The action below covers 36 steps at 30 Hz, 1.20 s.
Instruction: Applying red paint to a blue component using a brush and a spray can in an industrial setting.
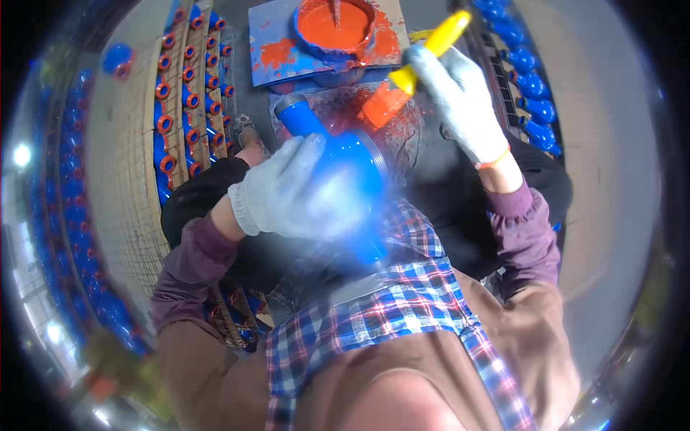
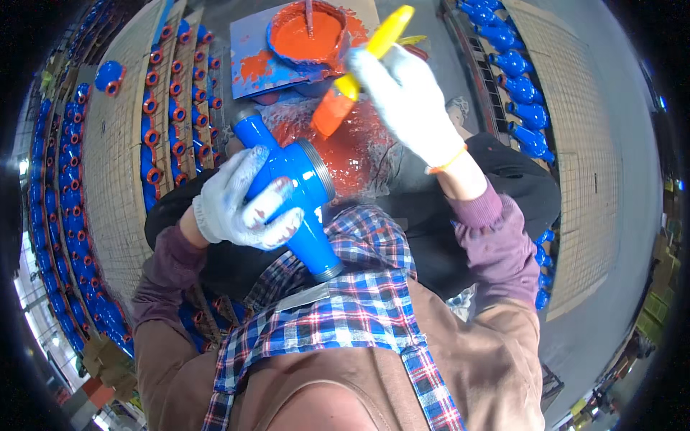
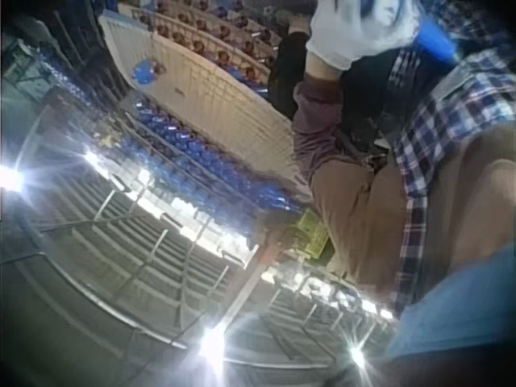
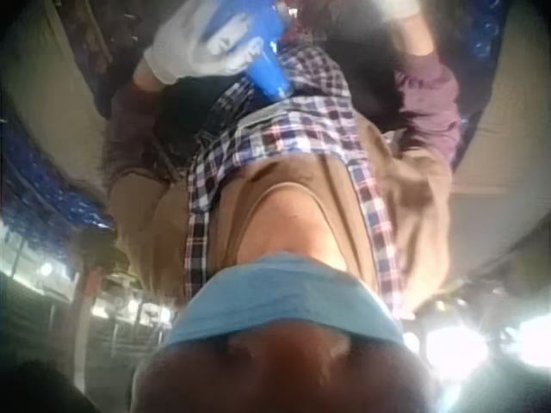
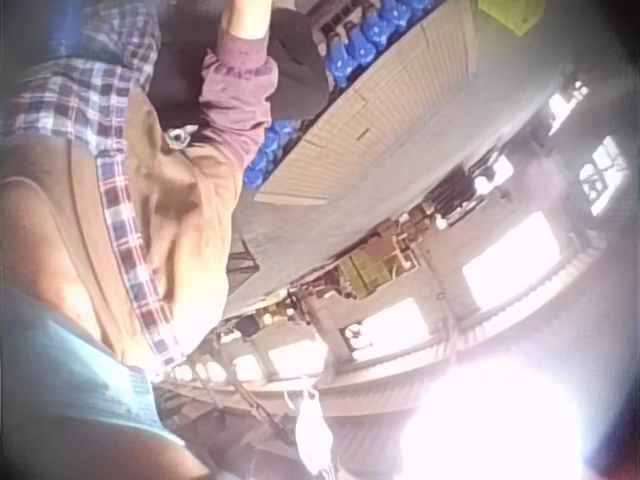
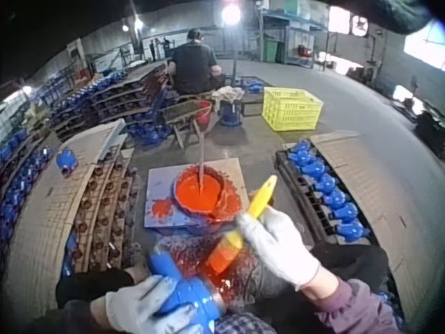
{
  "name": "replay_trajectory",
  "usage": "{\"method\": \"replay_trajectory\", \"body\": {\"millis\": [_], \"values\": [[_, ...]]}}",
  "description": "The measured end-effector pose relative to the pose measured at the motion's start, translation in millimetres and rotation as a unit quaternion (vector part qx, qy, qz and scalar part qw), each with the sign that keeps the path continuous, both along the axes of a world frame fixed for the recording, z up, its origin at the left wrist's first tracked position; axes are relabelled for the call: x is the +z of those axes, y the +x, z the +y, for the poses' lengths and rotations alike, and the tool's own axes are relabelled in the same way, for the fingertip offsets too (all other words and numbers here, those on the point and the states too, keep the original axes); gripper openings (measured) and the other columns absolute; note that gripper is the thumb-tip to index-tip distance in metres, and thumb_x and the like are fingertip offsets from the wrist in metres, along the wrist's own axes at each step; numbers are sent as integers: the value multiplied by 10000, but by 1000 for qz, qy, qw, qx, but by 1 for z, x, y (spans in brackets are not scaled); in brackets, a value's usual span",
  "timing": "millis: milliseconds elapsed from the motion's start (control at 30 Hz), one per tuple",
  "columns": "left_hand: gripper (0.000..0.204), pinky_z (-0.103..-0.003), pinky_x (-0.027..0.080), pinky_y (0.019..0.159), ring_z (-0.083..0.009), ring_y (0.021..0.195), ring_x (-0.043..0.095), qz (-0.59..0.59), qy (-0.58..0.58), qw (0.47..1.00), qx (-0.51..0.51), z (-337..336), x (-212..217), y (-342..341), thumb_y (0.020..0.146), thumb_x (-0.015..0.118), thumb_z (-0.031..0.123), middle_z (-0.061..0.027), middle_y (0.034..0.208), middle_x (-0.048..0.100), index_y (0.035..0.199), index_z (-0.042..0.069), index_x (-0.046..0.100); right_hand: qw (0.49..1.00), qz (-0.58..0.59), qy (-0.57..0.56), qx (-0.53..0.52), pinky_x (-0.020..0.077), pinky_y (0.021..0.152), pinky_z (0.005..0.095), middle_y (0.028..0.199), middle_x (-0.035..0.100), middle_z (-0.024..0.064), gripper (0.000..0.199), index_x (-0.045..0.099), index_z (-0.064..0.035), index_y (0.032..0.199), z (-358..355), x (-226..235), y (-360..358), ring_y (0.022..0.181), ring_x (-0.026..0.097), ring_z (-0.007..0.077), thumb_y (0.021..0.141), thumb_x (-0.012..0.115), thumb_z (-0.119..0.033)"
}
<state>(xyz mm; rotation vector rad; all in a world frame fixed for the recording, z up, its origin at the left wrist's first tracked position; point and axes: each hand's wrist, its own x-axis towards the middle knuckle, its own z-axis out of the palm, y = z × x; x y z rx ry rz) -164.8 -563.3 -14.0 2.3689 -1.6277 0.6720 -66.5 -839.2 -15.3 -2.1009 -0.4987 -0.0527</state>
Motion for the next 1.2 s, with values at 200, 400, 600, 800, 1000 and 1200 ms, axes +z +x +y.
{"method": "replay_trajectory", "body": {"millis": [200,400,600,800,1000,1200], "values": [[425,-539,549,731,-450,1029,552,-64,50,993,-83,3,-6,14,804,665,359,-84,1261,477,1196,255,536,999,-41,-6,32,483,684,418,822,627,167,363,646,-24,976,33,-24,15,780,623,318,943,558,-374],[425,-548,550,741,-454,1022,560,-63,56,992,-92,3,-8,17,799,666,374,-78,1241,487,1187,258,538,994,-87,-1,65,485,621,390,819,628,162,360,631,4,991,39,-15,14,723,622,317,949,564,-347],[386,-547,549,760,-444,1051,540,-24,9,1000,4,2,-11,13,765,697,366,-85,1266,505,1130,282,603,849,-510,-104,95,518,605,346,933,647,158,292,615,1,1133,18,4,5,718,634,285,859,653,-93],[690,-485,517,816,-400,1041,557,59,-63,992,95,4,-20,4,633,857,184,-134,1220,522,1248,228,547,956,-275,76,67,527,710,337,971,656,140,261,613,19,1098,17,22,-45,836,653,290,838,638,15],[874,-390,463,957,-276,1079,584,185,-320,864,341,-41,-38,-24,562,918,267,-153,1214,536,1274,40,466,965,-241,88,58,486,723,379,879,668,93,216,689,-75,970,12,17,-57,798,628,305,757,710,-102],[446,-355,501,897,-235,976,630,479,-627,516,333,-65,-42,-16,863,678,211,-128,1117,618,1217,-12,524,952,-295,-7,84,476,717,387,851,657,73,291,697,-132,950,3,13,-58,765,631,288,665,756,-151]]}}
